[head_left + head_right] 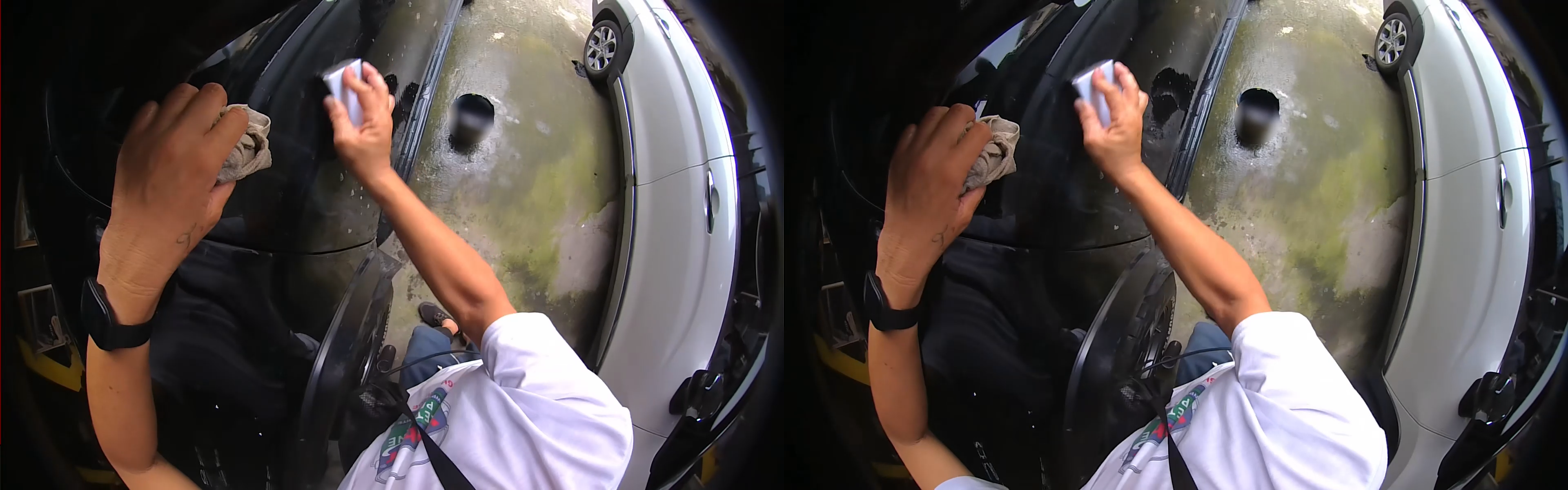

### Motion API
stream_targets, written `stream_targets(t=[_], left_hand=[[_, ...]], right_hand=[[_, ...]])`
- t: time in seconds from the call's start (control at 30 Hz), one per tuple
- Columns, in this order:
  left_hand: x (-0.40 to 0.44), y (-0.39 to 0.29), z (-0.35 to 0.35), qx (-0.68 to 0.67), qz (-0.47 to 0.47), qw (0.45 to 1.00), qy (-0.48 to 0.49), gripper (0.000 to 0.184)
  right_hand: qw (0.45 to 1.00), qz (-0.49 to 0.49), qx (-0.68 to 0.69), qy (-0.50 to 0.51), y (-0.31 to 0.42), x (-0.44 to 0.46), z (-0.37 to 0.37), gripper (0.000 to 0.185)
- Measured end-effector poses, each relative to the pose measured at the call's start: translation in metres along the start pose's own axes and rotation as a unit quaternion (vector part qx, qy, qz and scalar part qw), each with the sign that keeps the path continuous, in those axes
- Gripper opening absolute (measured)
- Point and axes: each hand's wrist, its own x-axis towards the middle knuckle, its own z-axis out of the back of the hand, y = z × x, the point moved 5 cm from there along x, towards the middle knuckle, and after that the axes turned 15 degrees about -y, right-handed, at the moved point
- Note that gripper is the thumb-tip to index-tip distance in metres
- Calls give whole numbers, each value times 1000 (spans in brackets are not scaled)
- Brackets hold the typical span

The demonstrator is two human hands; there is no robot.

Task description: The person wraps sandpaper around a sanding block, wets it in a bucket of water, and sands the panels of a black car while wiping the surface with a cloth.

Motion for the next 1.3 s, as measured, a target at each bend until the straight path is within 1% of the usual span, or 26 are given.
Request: stream_targets(t=[0.07,0.13,0.17,0.2,0.27,0.33,0.4,0.43,0.47,0.53,0.6,0.67,0.7,0.77,0.8,0.87,0.9,1.0,1.07,1.13,1.2,1.23,1.27,1.3], left_hand=[[1,-1,-1,1,-1,1000,5,60],[1,-1,-1,-1,3,1000,1,58],[2,-2,0,-1,-3,1000,0,58],[2,-2,0,-4,-1,1000,1,58],[1,-2,-2,-9,9,1000,1,58],[-1,0,-1,2,-1,1000,-8,58],[-1,1,-1,1,-7,1000,-4,59],[0,0,-1,-1,-12,1000,-4,59],[1,0,0,-1,-9,1000,-6,59],[4,-4,2,9,-24,999,-27,60],[3,-4,1,10,-24,999,-25,59],[6,-4,0,11,-31,999,-27,59],[6,-4,-1,15,-33,999,-30,59],[1,-3,-2,18,-28,999,-28,59],[-1,-2,-2,13,-18,1000,-13,59],[-2,2,-4,9,-7,1000,1,60],[-3,3,-4,5,-10,1000,-3,60],[0,2,-4,0,-11,1000,-4,60],[1,0,-4,0,-11,1000,1,60],[2,-2,-2,7,-34,999,-38,58],[2,-3,-1,10,-36,999,-39,58],[0,-2,-1,16,-37,998,-40,58],[-2,-2,0,15,-35,999,-38,58],[-2,0,-2,8,-23,1000,-17,60]], right_hand=[[999,24,8,48,43,-67,33,54],[997,-13,28,73,51,-99,52,59],[997,-3,24,79,46,-95,51,58],[996,36,32,75,38,-85,47,57],[999,49,-10,21,16,-45,25,53],[999,16,-29,-34,-26,11,-4,48],[999,14,-19,-46,-30,26,-9,46],[998,21,-26,-48,-26,16,-3,45],[1000,7,-22,-20,-14,-8,7,49],[999,30,-3,38,30,-70,37,59],[997,17,18,68,40,-99,53,60],[995,73,23,56,32,-79,44,60],[996,83,5,39,21,-61,35,58],[998,51,-35,-31,-14,-11,8,52],[996,66,-34,-54,-28,9,-3,49],[996,50,-32,-60,-25,10,-2,47],[998,36,-26,-43,-18,-4,5,47],[998,13,6,55,37,-84,41,55],[997,6,34,69,44,-96,50,56],[999,15,23,47,28,-71,39,55],[999,-22,-1,-24,-10,-10,6,44],[999,1,-12,-51,-24,19,-7,41],[999,-11,-6,-51,-30,38,-16,39],[999,-6,-7,-50,-27,32,-15,40]])
